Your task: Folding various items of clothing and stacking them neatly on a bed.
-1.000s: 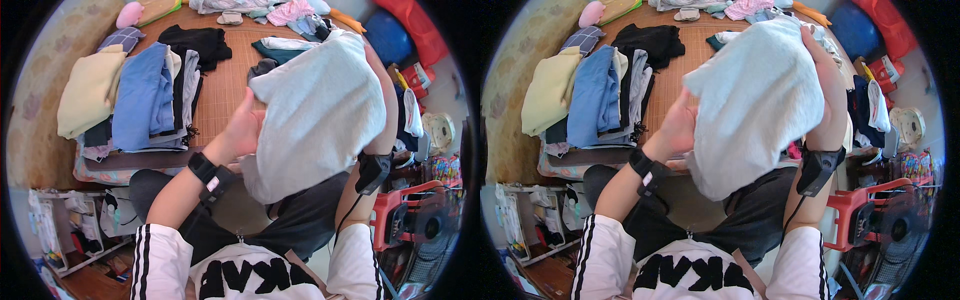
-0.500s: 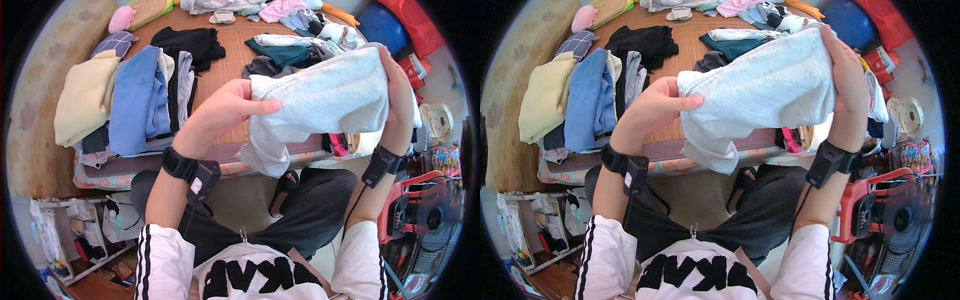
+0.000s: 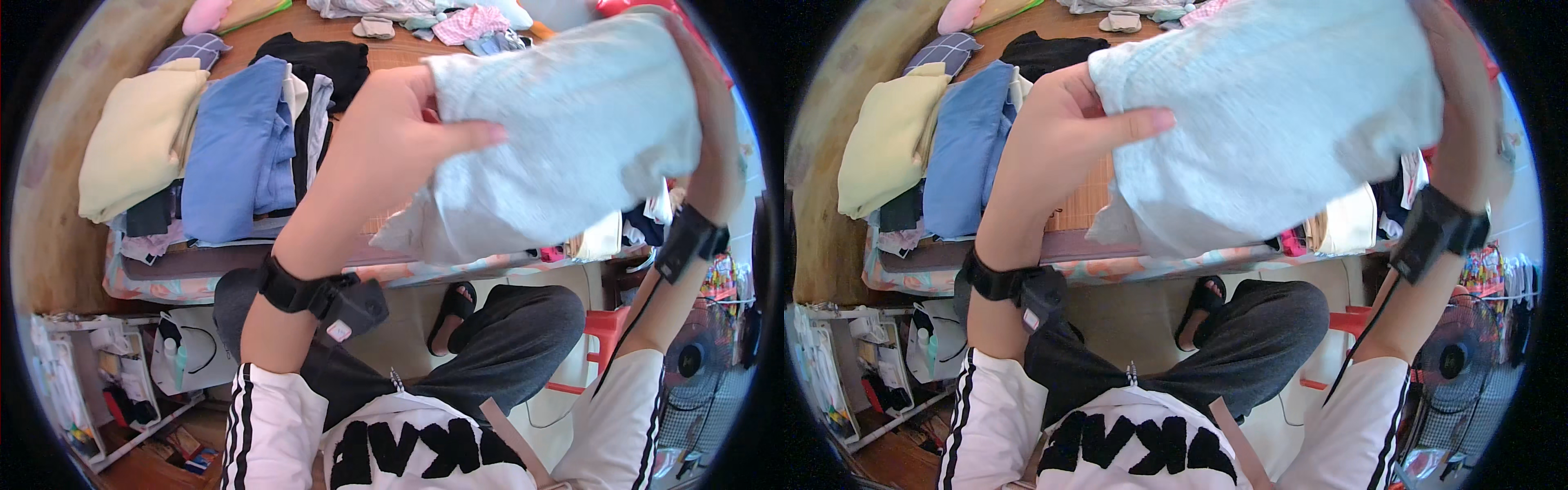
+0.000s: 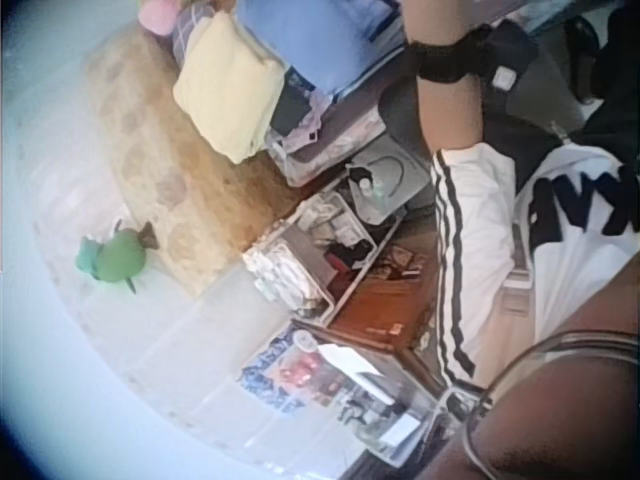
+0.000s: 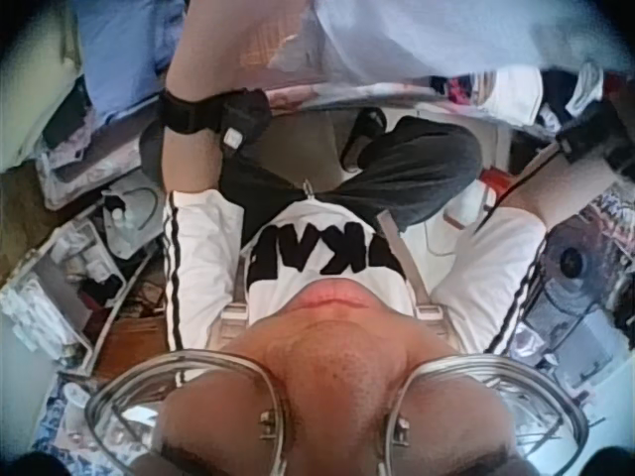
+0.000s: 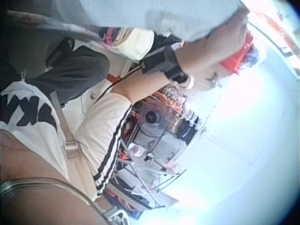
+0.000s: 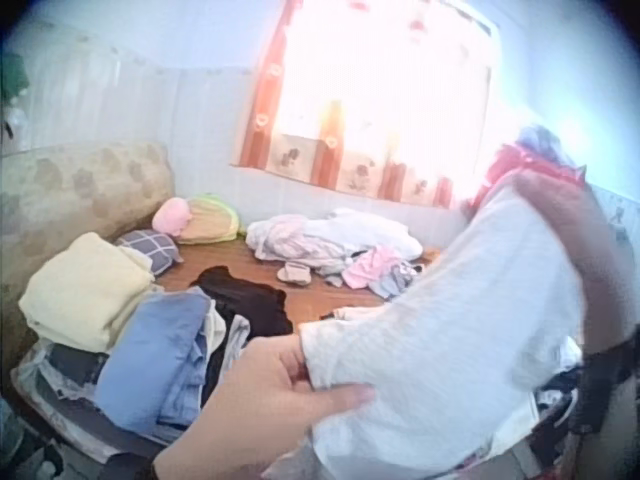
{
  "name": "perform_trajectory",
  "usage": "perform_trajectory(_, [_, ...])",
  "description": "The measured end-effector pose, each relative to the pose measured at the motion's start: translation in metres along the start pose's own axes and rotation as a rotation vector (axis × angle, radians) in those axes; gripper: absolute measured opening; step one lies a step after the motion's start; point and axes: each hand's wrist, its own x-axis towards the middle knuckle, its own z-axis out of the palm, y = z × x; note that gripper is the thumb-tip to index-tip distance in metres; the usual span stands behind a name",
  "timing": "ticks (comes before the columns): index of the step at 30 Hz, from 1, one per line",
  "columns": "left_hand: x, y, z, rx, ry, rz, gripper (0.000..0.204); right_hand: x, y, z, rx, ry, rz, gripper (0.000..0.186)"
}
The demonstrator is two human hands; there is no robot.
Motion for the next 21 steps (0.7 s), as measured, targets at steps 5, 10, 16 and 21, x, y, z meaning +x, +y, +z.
perform_trajectory(5, [0.014,-0.008,-0.023,-0.068,0.163,0.065,0.034,0.029,0.03,0.043,-0.192,0.285,-0.019,0.03])
perform_trajectory(10, [0.02,-0.003,-0.024,-0.002,0.225,0.279,0.031,0.038,0.016,-0.005,-0.005,0.291,0.016,0.033])
perform_trajectory(16, [-0.006,-0.033,-0.045,0.417,-0.169,-0.108,0.018,-0.054,0.067,-0.016,0.111,-0.251,0.279,0.028])
perform_trajectory(21, [-0.077,-0.112,-0.02,0.563,-0.335,-0.522,0.019,-0.138,0.095,0.031,0.287,-0.795,0.585,0.024])
